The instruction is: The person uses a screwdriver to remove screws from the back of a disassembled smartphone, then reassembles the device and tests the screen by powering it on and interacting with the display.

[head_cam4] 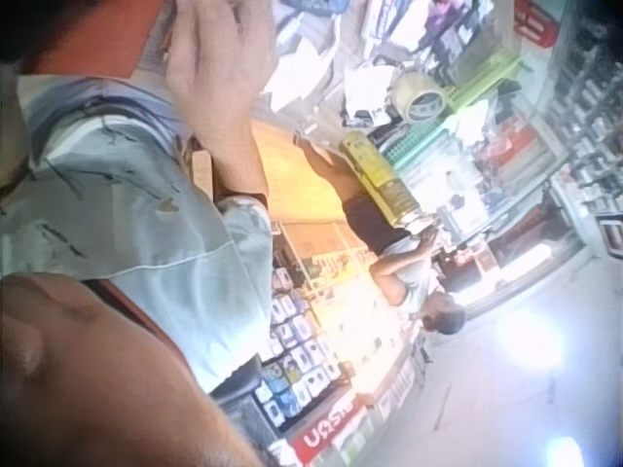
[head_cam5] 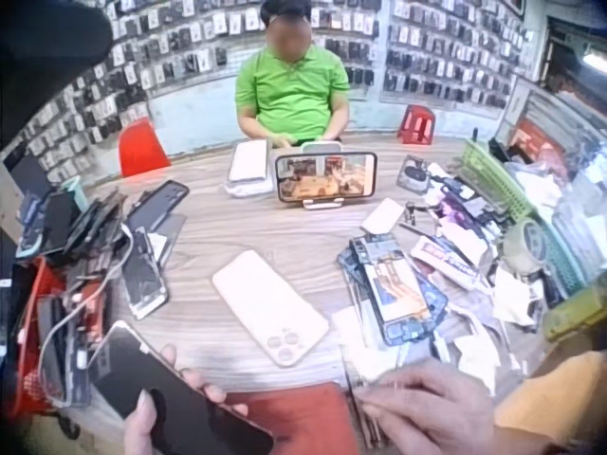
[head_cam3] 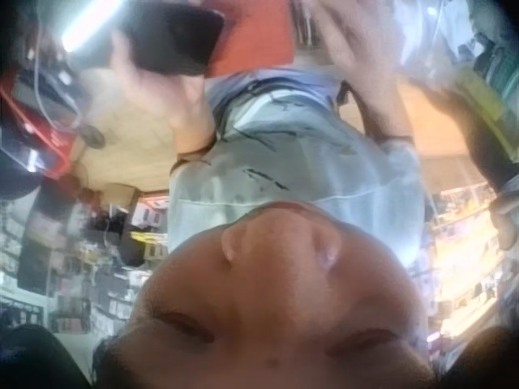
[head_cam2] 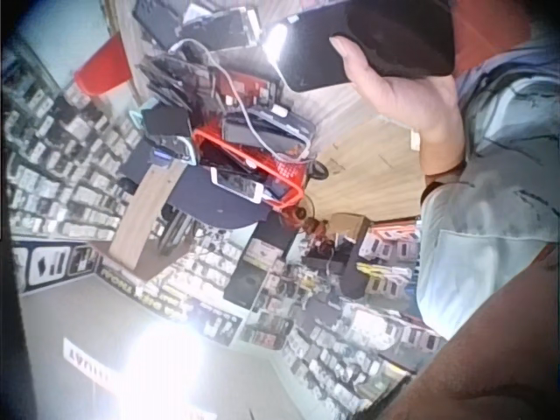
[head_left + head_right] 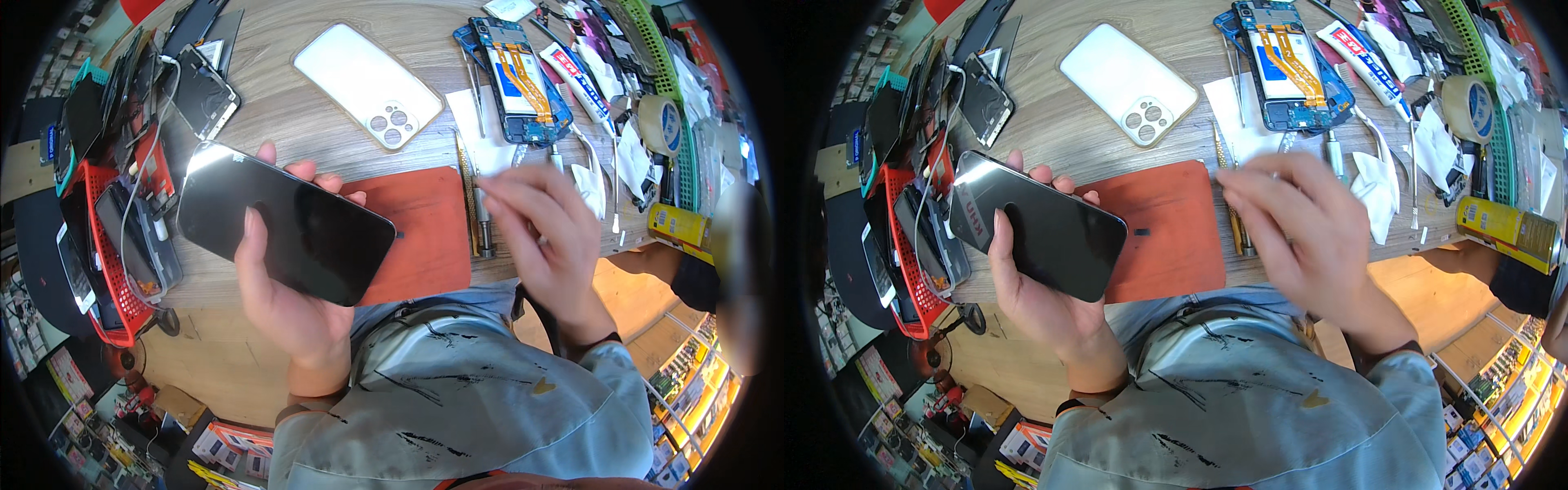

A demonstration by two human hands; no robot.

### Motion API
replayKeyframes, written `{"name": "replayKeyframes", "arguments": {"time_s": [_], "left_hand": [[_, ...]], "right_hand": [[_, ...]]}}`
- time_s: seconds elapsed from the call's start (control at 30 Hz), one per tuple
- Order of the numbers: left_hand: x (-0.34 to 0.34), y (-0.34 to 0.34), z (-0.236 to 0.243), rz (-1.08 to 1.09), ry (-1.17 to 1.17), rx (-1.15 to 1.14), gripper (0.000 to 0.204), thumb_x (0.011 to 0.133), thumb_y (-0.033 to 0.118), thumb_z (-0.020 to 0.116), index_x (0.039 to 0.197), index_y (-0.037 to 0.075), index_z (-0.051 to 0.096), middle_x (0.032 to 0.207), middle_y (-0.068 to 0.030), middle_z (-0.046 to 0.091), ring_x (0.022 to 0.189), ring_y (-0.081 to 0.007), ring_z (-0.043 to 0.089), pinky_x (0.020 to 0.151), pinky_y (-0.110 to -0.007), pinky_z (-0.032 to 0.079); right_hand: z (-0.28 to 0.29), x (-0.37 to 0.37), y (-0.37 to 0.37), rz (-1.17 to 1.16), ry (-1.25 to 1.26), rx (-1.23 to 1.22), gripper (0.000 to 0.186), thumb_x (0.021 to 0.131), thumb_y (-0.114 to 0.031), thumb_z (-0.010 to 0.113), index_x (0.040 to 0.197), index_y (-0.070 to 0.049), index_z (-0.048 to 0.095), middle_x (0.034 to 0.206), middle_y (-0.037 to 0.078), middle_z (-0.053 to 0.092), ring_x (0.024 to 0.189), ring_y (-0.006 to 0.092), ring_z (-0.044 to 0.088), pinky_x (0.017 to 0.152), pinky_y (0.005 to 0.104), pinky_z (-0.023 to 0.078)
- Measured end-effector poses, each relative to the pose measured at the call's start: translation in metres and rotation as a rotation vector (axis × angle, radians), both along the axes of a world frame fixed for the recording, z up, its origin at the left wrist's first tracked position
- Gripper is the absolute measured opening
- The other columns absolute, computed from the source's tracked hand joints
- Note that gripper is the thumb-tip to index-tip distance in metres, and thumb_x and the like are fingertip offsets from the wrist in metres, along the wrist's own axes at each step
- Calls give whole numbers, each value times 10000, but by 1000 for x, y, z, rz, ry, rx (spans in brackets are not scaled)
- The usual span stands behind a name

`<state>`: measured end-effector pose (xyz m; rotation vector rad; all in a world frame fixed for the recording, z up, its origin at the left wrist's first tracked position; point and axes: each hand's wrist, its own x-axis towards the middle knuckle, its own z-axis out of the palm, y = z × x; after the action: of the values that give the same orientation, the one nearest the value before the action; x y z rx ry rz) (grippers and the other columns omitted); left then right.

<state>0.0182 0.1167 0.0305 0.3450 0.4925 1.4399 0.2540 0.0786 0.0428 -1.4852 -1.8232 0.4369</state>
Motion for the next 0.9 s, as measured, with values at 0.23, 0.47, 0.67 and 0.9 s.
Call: {"name": "replayKeyframes", "arguments": {"time_s": [0.23, 0.47, 0.67, 0.9], "left_hand": [[-2, 0, 2, -21, -47, -35, 578, 1092, 294, 452, 1578, 0, 343, 1330, -187, 609, 1177, -306, 642, 1067, -551, 492], [-4, -2, -1, -6, -65, -39, 593, 1083, 313, 463, 1572, -3, 353, 1381, -218, 575, 1252, -339, 598, 1092, -572, 472], [-2, -2, 1, 37, 4, -28, 605, 1074, 302, 484, 1557, -40, 359, 1404, -239, 553, 1297, -360, 569, 1126, -592, 449], [1, -3, 3, 87, 85, -12, 568, 1072, 302, 485, 1519, -40, 406, 1428, -244, 537, 1326, -357, 552, 1150, -594, 438]], "right_hand": [[-5, 8, 39, 161, -367, 65, 411, 775, 76, 683, 1142, -84, 780, 1136, 82, 605, 817, 248, 574, 682, 370, 472], [-10, 6, 38, 197, -495, 70, 300, 776, -1, 688, 1051, -61, 791, 1141, 65, 582, 1015, 258, 616, 736, 387, 544], [0, 4, 42, 269, -563, 95, 220, 787, -40, 692, 992, -42, 771, 1130, 67, 586, 994, 255, 610, 738, 389, 549], [-8, 11, 48, 252, -413, 163, 127, 854, -116, 738, 970, -63, 734, 1113, 61, 589, 1007, 268, 639, 761, 402, 548]]}}
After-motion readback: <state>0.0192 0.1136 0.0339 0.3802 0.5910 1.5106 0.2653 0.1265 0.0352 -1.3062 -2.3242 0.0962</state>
